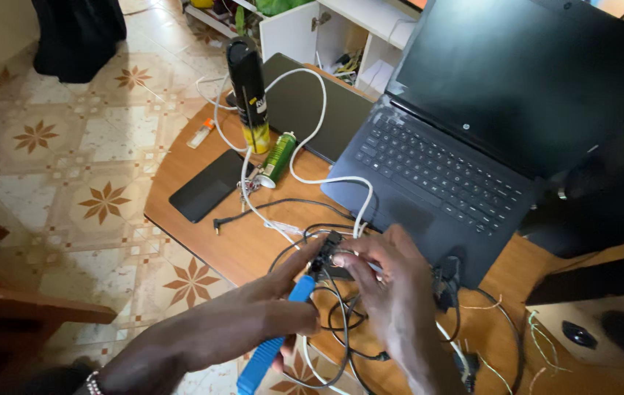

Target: The person strips the outer jacket of a white Ethernet cable, arranges the internal wires, and uses a crimping tool to attach an RJ45 connector. The person repeats the process on the other end of the cable, then plugs one end into a laptop.

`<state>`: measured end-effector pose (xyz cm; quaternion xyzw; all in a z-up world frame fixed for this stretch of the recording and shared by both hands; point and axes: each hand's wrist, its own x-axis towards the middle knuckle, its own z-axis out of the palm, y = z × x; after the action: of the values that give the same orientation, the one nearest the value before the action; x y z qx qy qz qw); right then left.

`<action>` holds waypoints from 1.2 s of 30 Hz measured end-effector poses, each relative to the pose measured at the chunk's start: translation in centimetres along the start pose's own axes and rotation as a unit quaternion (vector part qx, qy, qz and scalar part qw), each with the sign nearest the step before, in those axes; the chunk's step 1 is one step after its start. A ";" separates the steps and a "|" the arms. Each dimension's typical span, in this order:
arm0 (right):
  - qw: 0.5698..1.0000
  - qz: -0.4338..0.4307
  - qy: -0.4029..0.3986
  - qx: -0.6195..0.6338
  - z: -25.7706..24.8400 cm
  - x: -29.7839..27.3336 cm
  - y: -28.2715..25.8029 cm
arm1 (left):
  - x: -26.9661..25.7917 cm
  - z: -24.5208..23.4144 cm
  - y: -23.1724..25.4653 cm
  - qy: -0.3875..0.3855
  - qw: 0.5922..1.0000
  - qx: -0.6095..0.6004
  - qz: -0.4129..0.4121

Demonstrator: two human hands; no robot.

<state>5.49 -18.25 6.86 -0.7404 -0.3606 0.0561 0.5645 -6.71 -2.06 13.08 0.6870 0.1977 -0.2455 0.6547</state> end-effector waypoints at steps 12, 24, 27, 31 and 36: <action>0.990 0.053 -0.009 -0.132 -1.1 0.4 0.1 | 2.6 1.0 -2.1 0.059 0.994 -0.043 0.084; 0.988 0.068 0.032 -0.133 -0.3 0.4 0.2 | 3.7 1.7 -2.9 0.048 0.997 -0.054 0.005; 0.991 0.039 0.043 -0.122 -0.3 0.4 0.5 | 4.0 1.7 -2.9 0.059 0.994 -0.083 0.033; 0.989 0.046 0.064 -0.124 -0.5 0.5 0.9 | 4.9 1.9 -2.5 0.058 0.994 -0.051 0.083; 0.987 0.125 0.075 -0.067 -1.1 0.4 1.2 | 5.9 1.4 -2.1 0.027 0.992 0.034 0.119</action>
<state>6.83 -19.01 6.33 -0.8182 -0.2250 0.0463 0.5271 -3.34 -3.58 7.90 0.7338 0.1235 -0.1538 0.6500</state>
